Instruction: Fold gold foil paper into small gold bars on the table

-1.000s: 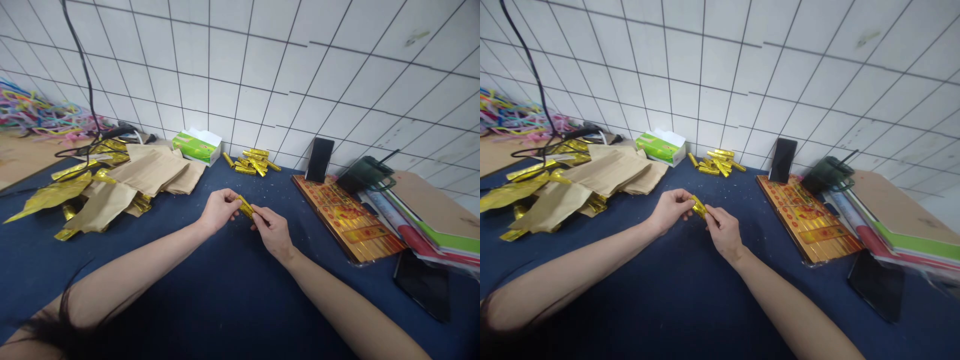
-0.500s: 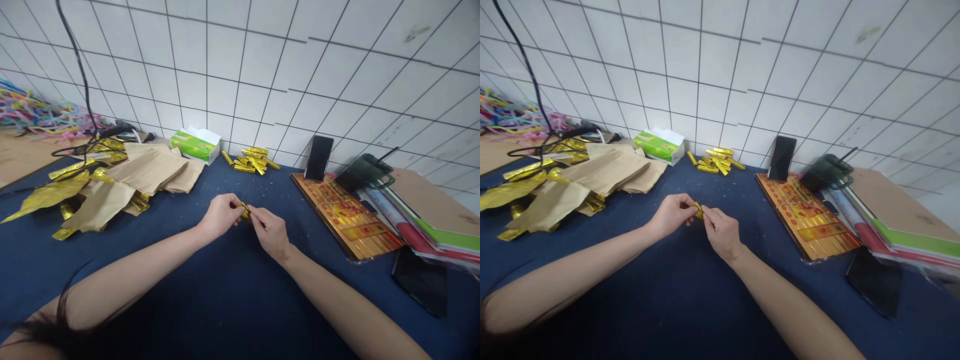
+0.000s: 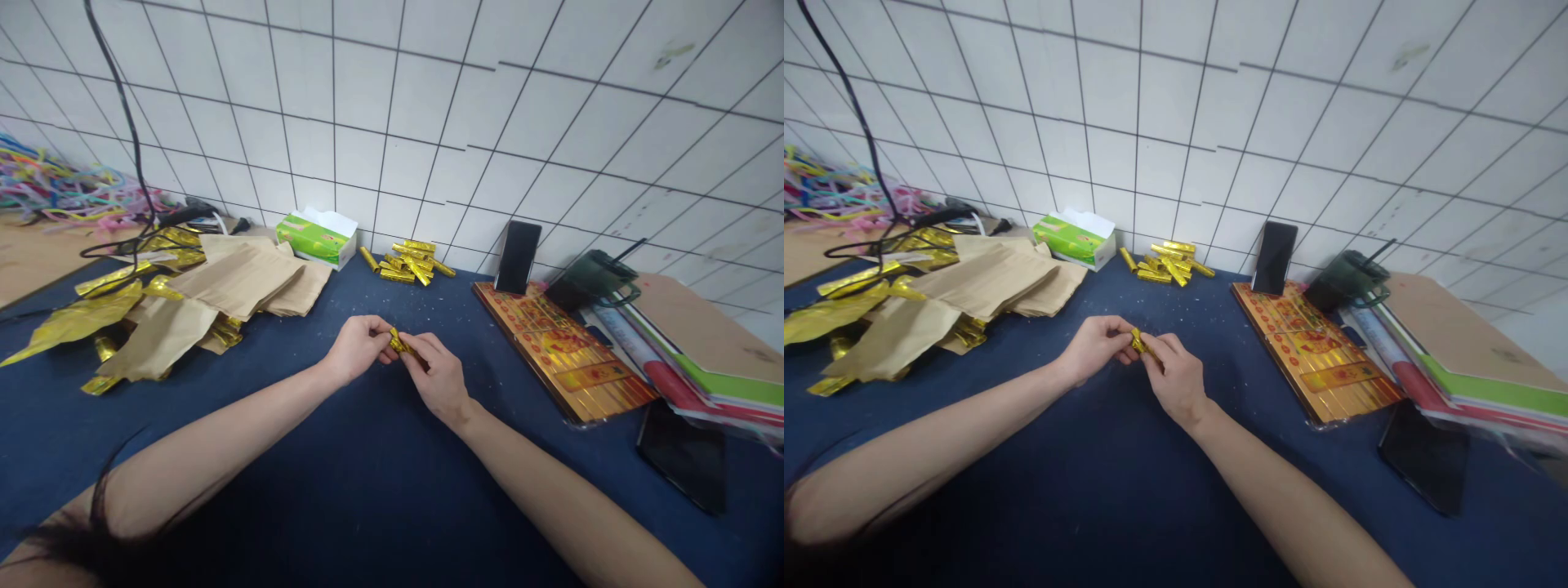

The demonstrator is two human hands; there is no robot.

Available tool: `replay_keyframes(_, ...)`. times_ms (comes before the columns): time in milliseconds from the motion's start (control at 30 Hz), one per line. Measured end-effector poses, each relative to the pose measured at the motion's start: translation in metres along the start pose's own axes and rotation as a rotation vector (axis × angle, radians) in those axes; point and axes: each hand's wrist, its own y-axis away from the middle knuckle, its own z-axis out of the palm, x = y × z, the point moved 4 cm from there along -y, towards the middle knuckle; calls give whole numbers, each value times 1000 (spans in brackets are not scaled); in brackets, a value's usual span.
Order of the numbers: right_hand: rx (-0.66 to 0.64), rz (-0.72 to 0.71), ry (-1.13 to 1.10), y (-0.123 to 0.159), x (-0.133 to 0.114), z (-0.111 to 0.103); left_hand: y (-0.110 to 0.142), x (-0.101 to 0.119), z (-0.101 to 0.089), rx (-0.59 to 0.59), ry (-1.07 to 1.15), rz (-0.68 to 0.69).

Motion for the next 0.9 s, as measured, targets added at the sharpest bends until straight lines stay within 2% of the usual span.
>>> replay_keyframes(100,-17,74,-126,-2,4,0,-1,0,-3,-6,-44,44)
replay_keyframes(233,-41,272,-271,-4,17,2,-2,-5,-1,-40,-21,52)
replay_keyframes(300,-77,319,-322,-5,21,5,-2,-7,1,-50,-17,54)
replay_keyframes(433,-138,335,-405,-6,25,10,-1,-8,2,-30,-14,39)
replay_keyframes(700,-124,464,-536,-5,30,13,2,0,4,-72,89,-89)
replay_keyframes(900,-125,410,-479,-7,28,10,2,2,4,-127,-18,-9)
